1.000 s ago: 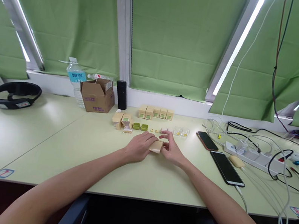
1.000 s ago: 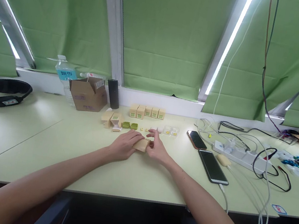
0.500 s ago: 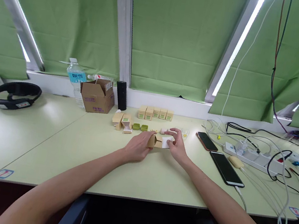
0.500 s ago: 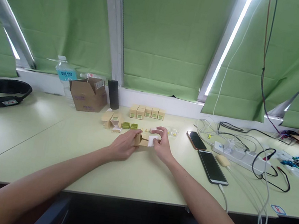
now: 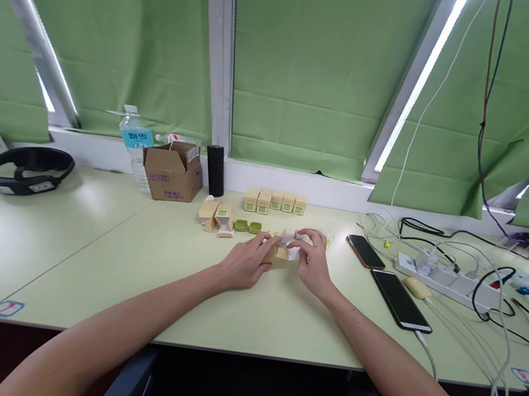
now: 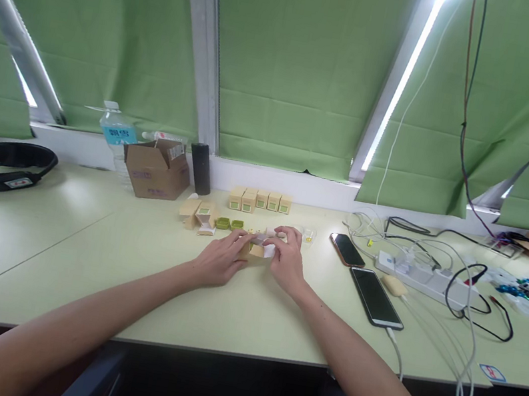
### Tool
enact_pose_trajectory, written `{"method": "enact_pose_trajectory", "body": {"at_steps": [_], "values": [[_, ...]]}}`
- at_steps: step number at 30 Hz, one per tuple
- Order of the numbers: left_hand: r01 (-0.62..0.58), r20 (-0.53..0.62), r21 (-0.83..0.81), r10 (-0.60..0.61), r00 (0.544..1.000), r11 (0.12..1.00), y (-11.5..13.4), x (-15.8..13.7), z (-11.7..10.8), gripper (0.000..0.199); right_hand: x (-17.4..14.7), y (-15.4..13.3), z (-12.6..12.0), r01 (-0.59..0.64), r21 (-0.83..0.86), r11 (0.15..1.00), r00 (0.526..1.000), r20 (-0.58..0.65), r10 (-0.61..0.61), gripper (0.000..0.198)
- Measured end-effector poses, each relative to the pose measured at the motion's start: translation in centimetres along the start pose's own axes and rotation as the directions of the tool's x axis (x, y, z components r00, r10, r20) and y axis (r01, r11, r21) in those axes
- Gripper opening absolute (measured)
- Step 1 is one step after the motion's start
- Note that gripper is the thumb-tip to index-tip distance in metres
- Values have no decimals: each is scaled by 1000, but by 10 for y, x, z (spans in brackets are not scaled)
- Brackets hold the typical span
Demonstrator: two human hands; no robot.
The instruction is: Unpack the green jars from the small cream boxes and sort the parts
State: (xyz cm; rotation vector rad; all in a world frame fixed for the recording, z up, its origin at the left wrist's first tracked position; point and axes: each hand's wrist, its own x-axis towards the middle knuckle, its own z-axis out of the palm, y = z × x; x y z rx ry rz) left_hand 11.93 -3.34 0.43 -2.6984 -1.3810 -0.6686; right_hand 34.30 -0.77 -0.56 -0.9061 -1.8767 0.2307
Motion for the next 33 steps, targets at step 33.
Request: {"method": "enact_pose_trajectory", "body": {"at_steps": [33], "values": [[44,-157,124,-25,987,991,-8,0,-10,73,15,9,-1,-446,606,659,860,87,502,43]]}}
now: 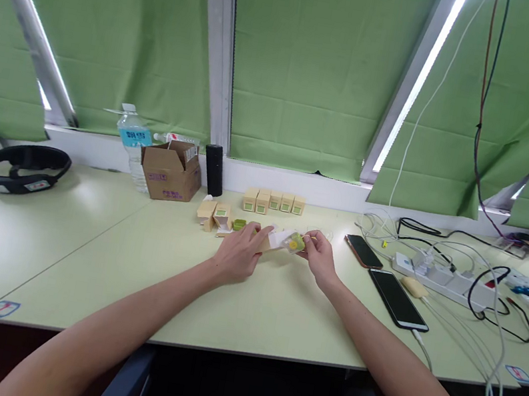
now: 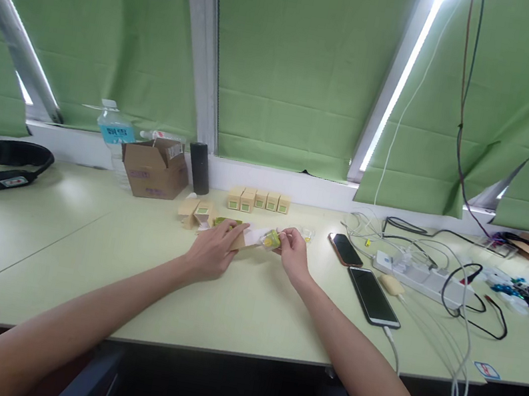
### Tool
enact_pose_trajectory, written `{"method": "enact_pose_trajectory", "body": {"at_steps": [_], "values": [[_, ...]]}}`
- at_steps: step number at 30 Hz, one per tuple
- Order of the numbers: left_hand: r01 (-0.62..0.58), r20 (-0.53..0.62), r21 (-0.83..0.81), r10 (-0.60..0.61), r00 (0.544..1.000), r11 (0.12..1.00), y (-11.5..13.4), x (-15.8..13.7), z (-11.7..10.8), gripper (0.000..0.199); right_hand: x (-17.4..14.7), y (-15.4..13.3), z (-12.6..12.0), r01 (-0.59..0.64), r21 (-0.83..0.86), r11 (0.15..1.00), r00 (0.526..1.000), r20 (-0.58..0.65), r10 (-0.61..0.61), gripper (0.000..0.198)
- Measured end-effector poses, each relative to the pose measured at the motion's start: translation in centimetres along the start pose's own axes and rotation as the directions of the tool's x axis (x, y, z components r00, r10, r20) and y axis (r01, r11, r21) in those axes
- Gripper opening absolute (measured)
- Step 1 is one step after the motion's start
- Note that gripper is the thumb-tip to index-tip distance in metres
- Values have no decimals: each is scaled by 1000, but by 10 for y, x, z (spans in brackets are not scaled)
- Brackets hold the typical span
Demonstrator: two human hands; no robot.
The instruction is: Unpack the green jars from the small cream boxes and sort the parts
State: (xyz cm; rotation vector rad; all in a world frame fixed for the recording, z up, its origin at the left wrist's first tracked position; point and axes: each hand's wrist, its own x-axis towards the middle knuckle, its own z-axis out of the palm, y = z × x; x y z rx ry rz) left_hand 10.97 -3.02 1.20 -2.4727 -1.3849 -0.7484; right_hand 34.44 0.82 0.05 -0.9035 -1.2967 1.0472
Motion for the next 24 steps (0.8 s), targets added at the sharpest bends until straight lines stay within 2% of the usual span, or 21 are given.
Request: {"method": "enact_pose_trajectory", "body": {"at_steps": [3,5,8,10,12,14,16,18,21,24], "values": [[37,-12,4,-37,999,999,-7,2,-3,70,4,1,-3,-25,-6,1000,1000,-13,25,44],[79,-27,-2,-79,996,997,-12,3,-4,70,5,2,-5,17,-49,999,1000,11,-16,40],[187,-88,-104,-197,977,977,-21,7,-2,72,3,4,-8,165,-272,948,984,116,-138,27],[241,-116,-295,-285,952,925,-29,10,2,71,0,5,-8,270,-444,854,957,223,-187,20],[259,-81,-575,-369,926,776,-34,13,8,68,-5,5,-6,335,-529,779,930,320,-182,17],[245,15,-824,-411,911,511,-37,16,13,67,-9,5,-3,367,-546,753,908,387,-162,16],[218,116,-950,-393,912,225,-37,17,17,67,-13,3,0,370,-543,754,897,421,-138,16],[203,188,-979,-339,922,7,-34,17,18,65,-15,1,1,348,-521,779,900,419,-121,15],[194,245,-961,-278,929,-197,-27,16,17,55,-16,-5,4,272,-433,860,931,343,-122,20],[184,263,-933,-237,935,-310,-18,15,14,46,-14,-14,9,187,-259,948,957,265,-116,31]]}}
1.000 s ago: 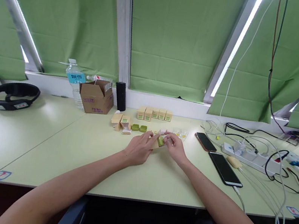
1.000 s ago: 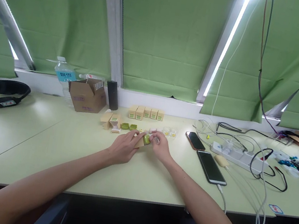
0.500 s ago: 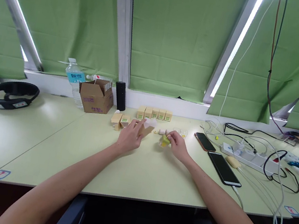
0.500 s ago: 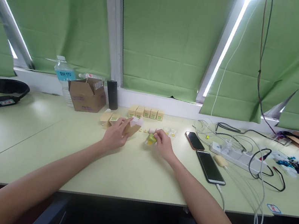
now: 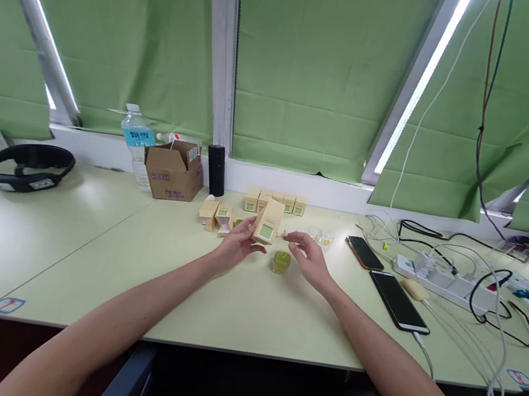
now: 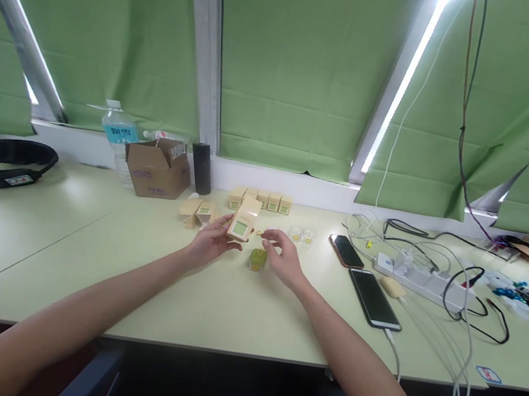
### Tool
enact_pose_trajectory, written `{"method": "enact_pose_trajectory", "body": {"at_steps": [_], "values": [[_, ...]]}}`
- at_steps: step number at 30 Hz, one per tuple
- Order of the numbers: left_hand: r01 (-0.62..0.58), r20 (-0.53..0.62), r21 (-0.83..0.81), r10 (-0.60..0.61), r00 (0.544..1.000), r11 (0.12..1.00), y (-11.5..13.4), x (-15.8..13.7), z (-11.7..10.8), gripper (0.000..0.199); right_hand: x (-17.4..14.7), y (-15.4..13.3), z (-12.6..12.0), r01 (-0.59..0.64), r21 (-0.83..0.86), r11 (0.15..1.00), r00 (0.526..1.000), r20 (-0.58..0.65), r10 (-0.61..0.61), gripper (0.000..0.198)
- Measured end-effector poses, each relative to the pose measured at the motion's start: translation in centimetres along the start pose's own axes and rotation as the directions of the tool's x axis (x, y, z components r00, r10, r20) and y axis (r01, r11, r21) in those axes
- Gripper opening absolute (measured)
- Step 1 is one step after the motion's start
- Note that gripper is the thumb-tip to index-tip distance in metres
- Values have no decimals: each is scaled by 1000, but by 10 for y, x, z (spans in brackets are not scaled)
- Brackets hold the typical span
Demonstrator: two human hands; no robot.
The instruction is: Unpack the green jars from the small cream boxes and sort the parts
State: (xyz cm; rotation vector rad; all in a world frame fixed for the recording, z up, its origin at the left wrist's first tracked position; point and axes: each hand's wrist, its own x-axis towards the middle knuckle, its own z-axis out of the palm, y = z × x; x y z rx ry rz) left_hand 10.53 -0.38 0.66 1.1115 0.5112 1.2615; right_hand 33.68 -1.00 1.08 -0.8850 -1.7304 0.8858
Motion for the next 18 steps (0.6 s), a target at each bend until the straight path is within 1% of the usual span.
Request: {"method": "enact_pose_trajectory", "body": {"at_steps": [3,5,7,10,12,15,18], "values": [[11,36,-38,-9,999,999,0,-3,7,42,6,-11,4,-88,167,982,996,17,86,43],[3,54,-39,-1,999,999,1,-4,11,43,11,-18,5,-155,192,969,988,37,151,50],[-9,70,-40,11,997,999,2,-5,13,44,16,-25,7,-187,183,965,982,52,180,52],[-20,108,-35,24,994,999,3,-5,14,47,23,-31,10,-180,180,967,978,133,158,50],[-21,123,-15,23,992,1000,2,-4,13,49,25,-30,13,-171,207,963,975,174,136,47],[-43,82,73,37,996,996,0,-3,11,55,26,-26,16,-151,286,946,984,140,114,42],[-112,62,233,101,993,966,-2,-5,10,61,23,-21,14,-126,332,935,991,78,106,41]]}}
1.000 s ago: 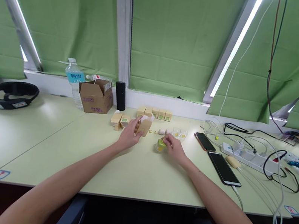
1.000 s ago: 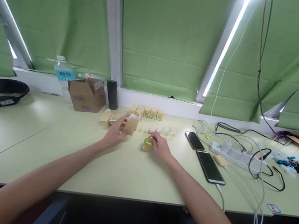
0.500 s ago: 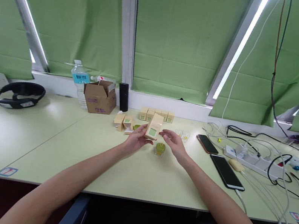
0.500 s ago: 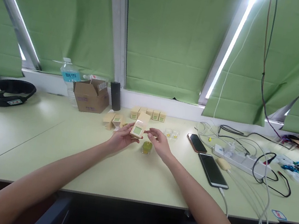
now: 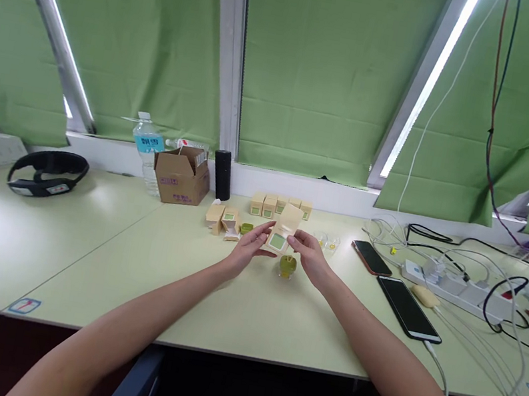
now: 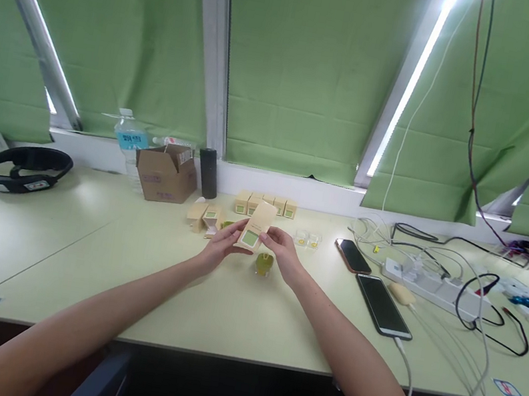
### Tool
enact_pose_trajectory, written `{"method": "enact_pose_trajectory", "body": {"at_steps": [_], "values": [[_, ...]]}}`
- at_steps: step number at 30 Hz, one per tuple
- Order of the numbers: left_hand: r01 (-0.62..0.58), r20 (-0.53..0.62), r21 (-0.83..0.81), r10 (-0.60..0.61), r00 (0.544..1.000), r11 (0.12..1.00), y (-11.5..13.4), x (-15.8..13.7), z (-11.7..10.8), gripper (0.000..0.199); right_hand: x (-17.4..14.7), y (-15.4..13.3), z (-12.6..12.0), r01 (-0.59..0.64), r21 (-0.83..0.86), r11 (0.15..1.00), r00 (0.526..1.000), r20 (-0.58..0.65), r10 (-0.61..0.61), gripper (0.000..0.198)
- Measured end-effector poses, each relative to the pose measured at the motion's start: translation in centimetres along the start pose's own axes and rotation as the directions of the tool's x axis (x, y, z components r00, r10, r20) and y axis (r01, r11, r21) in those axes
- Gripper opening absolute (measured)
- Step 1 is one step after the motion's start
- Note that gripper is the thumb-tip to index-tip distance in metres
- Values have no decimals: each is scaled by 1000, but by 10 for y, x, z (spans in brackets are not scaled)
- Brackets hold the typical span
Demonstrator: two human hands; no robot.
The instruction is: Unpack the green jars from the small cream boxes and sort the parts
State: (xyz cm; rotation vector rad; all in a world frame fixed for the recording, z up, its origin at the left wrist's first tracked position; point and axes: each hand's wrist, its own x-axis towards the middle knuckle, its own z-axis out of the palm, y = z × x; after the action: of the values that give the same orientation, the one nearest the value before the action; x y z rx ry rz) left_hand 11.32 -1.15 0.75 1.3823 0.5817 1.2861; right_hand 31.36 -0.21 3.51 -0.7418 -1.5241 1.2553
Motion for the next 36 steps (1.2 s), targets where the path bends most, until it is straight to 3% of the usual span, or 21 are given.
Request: {"method": "enact_pose_trajectory", "body": {"at_steps": [4,8,30,36], "values": [[-99,55,184,91,994,978,-1,-5,5,62,-3,1,-4,6,-9,1000,997,-83,-7,47],[-121,48,262,113,992,958,-2,-9,11,62,-5,4,0,3,14,1000,997,-76,-2,49],[-92,35,283,86,996,955,1,-9,15,55,-6,20,2,-38,-45,998,996,-83,35,55],[-128,46,353,120,992,927,-6,-8,8,67,-9,18,7,-15,-37,999,995,-101,11,50]]}}
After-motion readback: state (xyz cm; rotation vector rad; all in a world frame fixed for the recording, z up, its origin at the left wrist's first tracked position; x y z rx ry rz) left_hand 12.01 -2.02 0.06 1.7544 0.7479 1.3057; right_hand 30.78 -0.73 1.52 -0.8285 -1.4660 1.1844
